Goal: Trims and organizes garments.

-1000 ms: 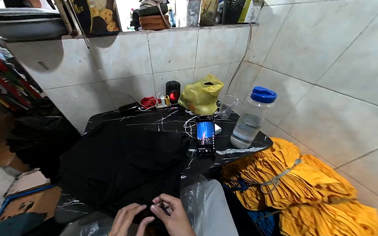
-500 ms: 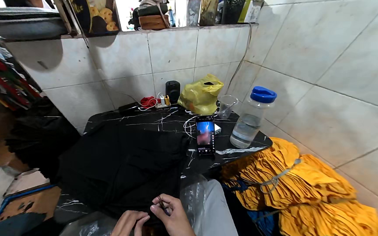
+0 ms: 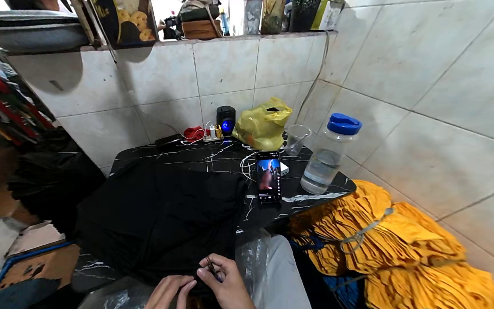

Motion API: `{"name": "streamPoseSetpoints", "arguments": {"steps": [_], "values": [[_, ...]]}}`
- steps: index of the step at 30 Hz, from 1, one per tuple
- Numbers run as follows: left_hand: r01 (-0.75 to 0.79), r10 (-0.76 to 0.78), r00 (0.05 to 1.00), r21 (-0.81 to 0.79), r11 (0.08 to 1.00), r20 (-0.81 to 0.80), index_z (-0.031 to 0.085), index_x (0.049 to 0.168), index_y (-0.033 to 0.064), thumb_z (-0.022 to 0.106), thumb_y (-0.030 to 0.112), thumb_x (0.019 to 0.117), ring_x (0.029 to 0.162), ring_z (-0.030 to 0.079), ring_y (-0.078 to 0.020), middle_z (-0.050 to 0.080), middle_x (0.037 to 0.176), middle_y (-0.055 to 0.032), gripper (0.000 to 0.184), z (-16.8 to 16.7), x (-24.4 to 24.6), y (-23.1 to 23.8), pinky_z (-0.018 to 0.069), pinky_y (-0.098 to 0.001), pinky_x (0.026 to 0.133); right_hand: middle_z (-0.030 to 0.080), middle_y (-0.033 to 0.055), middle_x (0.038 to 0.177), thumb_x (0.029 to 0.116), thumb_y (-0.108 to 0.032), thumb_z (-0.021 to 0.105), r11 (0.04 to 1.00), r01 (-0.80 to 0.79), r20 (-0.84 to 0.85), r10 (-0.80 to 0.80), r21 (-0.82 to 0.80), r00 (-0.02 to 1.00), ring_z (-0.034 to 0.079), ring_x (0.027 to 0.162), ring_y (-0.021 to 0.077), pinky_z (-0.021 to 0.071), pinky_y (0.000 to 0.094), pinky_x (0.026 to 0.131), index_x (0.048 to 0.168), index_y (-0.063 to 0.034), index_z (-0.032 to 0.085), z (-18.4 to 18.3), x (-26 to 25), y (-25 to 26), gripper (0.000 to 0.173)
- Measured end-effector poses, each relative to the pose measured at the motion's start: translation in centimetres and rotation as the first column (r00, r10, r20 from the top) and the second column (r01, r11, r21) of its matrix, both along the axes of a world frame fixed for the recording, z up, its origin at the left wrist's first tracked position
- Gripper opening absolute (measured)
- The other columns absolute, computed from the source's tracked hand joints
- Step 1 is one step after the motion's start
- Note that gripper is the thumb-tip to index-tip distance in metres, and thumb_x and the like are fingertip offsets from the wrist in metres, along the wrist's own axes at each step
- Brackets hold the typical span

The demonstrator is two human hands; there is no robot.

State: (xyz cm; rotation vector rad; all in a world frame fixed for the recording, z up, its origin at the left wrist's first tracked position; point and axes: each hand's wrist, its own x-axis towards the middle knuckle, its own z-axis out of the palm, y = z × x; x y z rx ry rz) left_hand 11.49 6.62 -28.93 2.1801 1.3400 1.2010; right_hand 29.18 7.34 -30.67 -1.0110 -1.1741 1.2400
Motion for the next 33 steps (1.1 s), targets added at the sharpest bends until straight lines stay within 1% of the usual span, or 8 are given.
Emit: {"name": "streamPoseSetpoints", "arguments": {"steps": [10, 15, 20, 23, 25, 27, 30, 33], "values": [[0.007, -0.007, 1.0, 0.013, 1.0, 0.003, 0.079, 0.097, 0.0054, 0.071, 0.015, 0.0961, 0.094, 0.071, -0.0124, 0.076, 0.095, -0.006, 0.013, -0.1, 0.0, 0.1, 0.0577, -0.0278, 0.09, 0.071, 0.006, 0.094, 0.0978, -0.008, 0.067, 1.0, 0.001, -0.004, -0.001, -0.002, 1.0, 0.067, 0.084, 0.0083, 0.0573, 0.0252, 0.078, 0.105, 0.0023, 0.07, 0.0, -0.1, 0.0, 0.013], [-0.027, 0.026, 0.999, -0.007, 1.0, -0.045, 0.077, 0.104, 0.0051, 0.075, 0.023, 0.0939, 0.098, 0.07, -0.0169, 0.075, 0.103, -0.0095, 0.021, -0.2, 0.1, 0.1, 0.057, -0.0318, 0.092, 0.071, 0.0069, 0.095, 0.0977, -0.007, 0.066, 1.0, 0.012, 0.004, -0.012, 0.019, 1.0, 0.067, 0.085, 0.0089, 0.0578, 0.0265, 0.079, 0.105, 0.0029, 0.069, 0.0, -0.1, 0.0, 0.013], [-0.041, 0.041, 0.998, -0.005, 0.999, -0.051, 0.08, 0.097, 0.006, 0.072, 0.014, 0.094, 0.088, 0.07, -0.0132, 0.074, 0.09, -0.0066, 0.012, 0.0, 0.1, -0.3, 0.0581, -0.0268, 0.085, 0.071, 0.006, 0.094, 0.0978, -0.008, 0.066, 1.0, 0.011, 0.01, -0.011, -0.012, 1.0, 0.067, 0.085, 0.0086, 0.0575, 0.026, 0.078, 0.105, 0.0023, 0.07, 0.1, -0.1, 0.0, 0.013], [0.079, -0.079, 0.997, -0.048, 0.996, 0.009, 0.079, 0.094, 0.0055, 0.072, 0.01, 0.0928, 0.086, 0.07, -0.0115, 0.073, 0.09, -0.0063, 0.009, 0.6, 0.0, -0.7, 0.0591, -0.0261, 0.083, 0.071, 0.0054, 0.093, 0.0977, -0.008, 0.067, 0.999, 0.03, 0.002, -0.03, 0.021, 1.0, 0.067, 0.084, 0.0085, 0.0575, 0.0257, 0.078, 0.104, 0.0019, 0.07, 0.0, 0.0, 0.0, 0.012], [0.217, -0.218, 0.976, -0.168, 0.962, 0.009, 0.078, 0.096, 0.0048, 0.072, 0.012, 0.094, 0.088, 0.071, -0.013, 0.074, 0.093, -0.0072, 0.009, 1.1, -0.2, -1.0, 0.0599, -0.0302, 0.084, 0.071, 0.0055, 0.093, 0.0977, -0.008, 0.067, 0.999, 0.035, 0.0, -0.035, 0.032, 0.999, 0.067, 0.084, 0.0083, 0.0573, 0.0257, 0.078, 0.105, 0.002, 0.07, 0.0, -0.1, 0.1, 0.013], [0.275, -0.294, 0.956, -0.299, 0.914, -0.019, 0.077, 0.101, 0.0042, 0.069, 0.017, 0.0982, 0.087, 0.073, -0.0147, 0.076, 0.096, -0.0077, 0.016, 1.4, -0.6, -1.2, 0.0609, -0.0345, 0.084, 0.071, 0.0056, 0.093, 0.0979, -0.008, 0.067, 0.999, 0.034, -0.003, -0.034, 0.025, 0.999, 0.067, 0.084, 0.0084, 0.0575, 0.0259, 0.079, 0.105, 0.002, 0.07, 0.3, -0.1, 0.0, 0.013], [0.178, -0.182, 0.983, -0.254, 0.951, 0.01, 0.076, 0.109, 0.0031, 0.068, 0.023, 0.0996, 0.076, 0.073, -0.0139, 0.076, 0.093, -0.008, 0.023, 1.2, -1.1, -0.8, 0.0629, -0.0334, 0.072, 0.071, 0.0058, 0.094, 0.0977, -0.009, 0.067, 0.999, 0.036, 0.0, -0.036, 0.006, 0.999, 0.067, 0.085, 0.0085, 0.0577, 0.0262, 0.079, 0.105, 0.002, 0.07, 0.7, -0.1, -0.3, 0.013], [0.014, -0.023, 0.998, -0.146, 0.989, -0.061, 0.073, 0.116, 0.0022, 0.074, 0.03, 0.0952, 0.073, 0.068, -0.0137, 0.073, 0.086, -0.0067, 0.035, 1.2, -1.2, -0.3, 0.0593, -0.0312, 0.07, 0.072, 0.0063, 0.096, 0.0975, -0.009, 0.068, 0.999, 0.048, 0.023, -0.048, 0.018, 0.999, 0.068, 0.087, 0.0077, 0.0581, 0.0257, 0.079, 0.106, 0.0019, 0.07, 1.3, -0.3, -0.6, 0.014]]}}
